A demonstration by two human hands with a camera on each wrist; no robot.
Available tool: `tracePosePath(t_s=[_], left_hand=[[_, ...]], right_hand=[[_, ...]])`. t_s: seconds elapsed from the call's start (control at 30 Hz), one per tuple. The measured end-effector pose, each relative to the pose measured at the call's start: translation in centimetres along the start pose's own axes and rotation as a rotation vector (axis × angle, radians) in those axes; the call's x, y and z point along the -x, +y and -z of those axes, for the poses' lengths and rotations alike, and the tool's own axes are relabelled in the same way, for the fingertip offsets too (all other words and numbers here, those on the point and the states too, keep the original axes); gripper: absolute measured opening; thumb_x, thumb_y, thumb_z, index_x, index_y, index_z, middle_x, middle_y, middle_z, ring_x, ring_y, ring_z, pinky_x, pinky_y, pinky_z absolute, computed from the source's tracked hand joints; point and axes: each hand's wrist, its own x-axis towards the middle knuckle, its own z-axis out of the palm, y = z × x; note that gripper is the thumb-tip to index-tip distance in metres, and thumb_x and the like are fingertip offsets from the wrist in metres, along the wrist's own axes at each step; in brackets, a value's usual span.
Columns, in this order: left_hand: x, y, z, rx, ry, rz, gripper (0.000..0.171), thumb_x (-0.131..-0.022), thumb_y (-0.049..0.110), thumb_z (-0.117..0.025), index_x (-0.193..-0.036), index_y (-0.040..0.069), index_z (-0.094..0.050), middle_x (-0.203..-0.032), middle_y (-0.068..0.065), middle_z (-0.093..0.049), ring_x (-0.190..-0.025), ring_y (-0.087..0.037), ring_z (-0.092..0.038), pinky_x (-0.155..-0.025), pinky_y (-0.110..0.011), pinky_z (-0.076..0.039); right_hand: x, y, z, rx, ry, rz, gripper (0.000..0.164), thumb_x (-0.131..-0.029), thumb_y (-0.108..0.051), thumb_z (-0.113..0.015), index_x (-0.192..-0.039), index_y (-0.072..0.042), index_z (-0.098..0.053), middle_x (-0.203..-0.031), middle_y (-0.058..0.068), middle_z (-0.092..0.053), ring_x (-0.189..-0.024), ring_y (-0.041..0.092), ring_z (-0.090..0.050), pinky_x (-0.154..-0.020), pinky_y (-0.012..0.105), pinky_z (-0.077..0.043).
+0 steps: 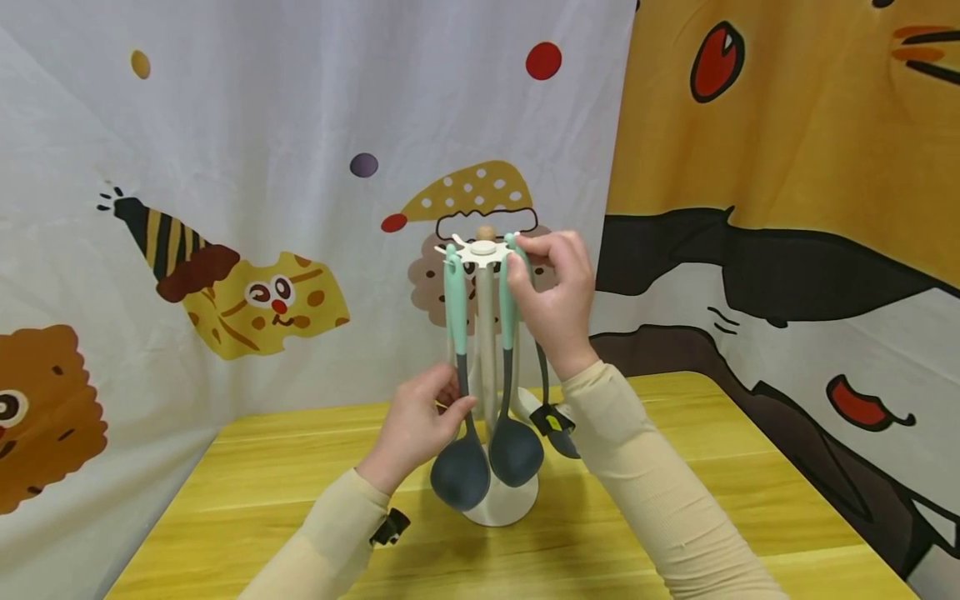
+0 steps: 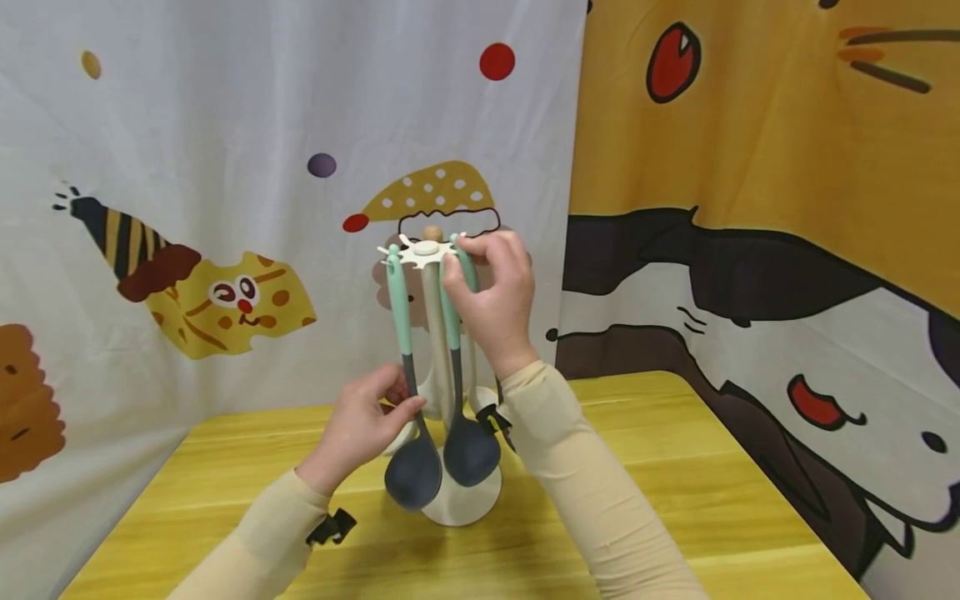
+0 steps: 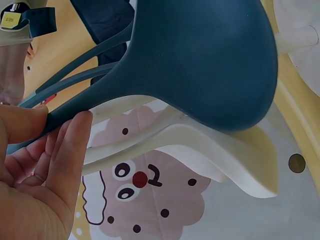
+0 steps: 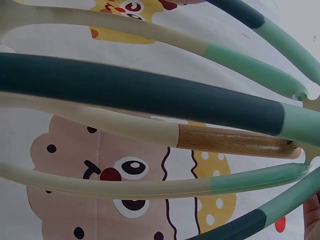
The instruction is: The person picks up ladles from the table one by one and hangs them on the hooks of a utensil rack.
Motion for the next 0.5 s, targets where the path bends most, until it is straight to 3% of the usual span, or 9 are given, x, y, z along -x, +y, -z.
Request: tracePosePath(t_s=[0.5], left_hand=[[-0.19,-0.54,-0.49,-0.027,0.028,-0.016,0.027,-0.081,0.002,-0.081,-0.081,0.012,-0.055,-0.074,0.004,-0.058,-0.068,-0.011,-0.063,-0.062,-0.024,-0.055]], right_hand=[[0.06,0.07,-0.12,-0.007,0.011,0.000,0.024,-0.087,-0.019,-0.062,-0.097,0.000,-0.072,-0.092,0.015,-0.060,-0.083,0.028,-0.057,-0.076,0.027,-0.049]])
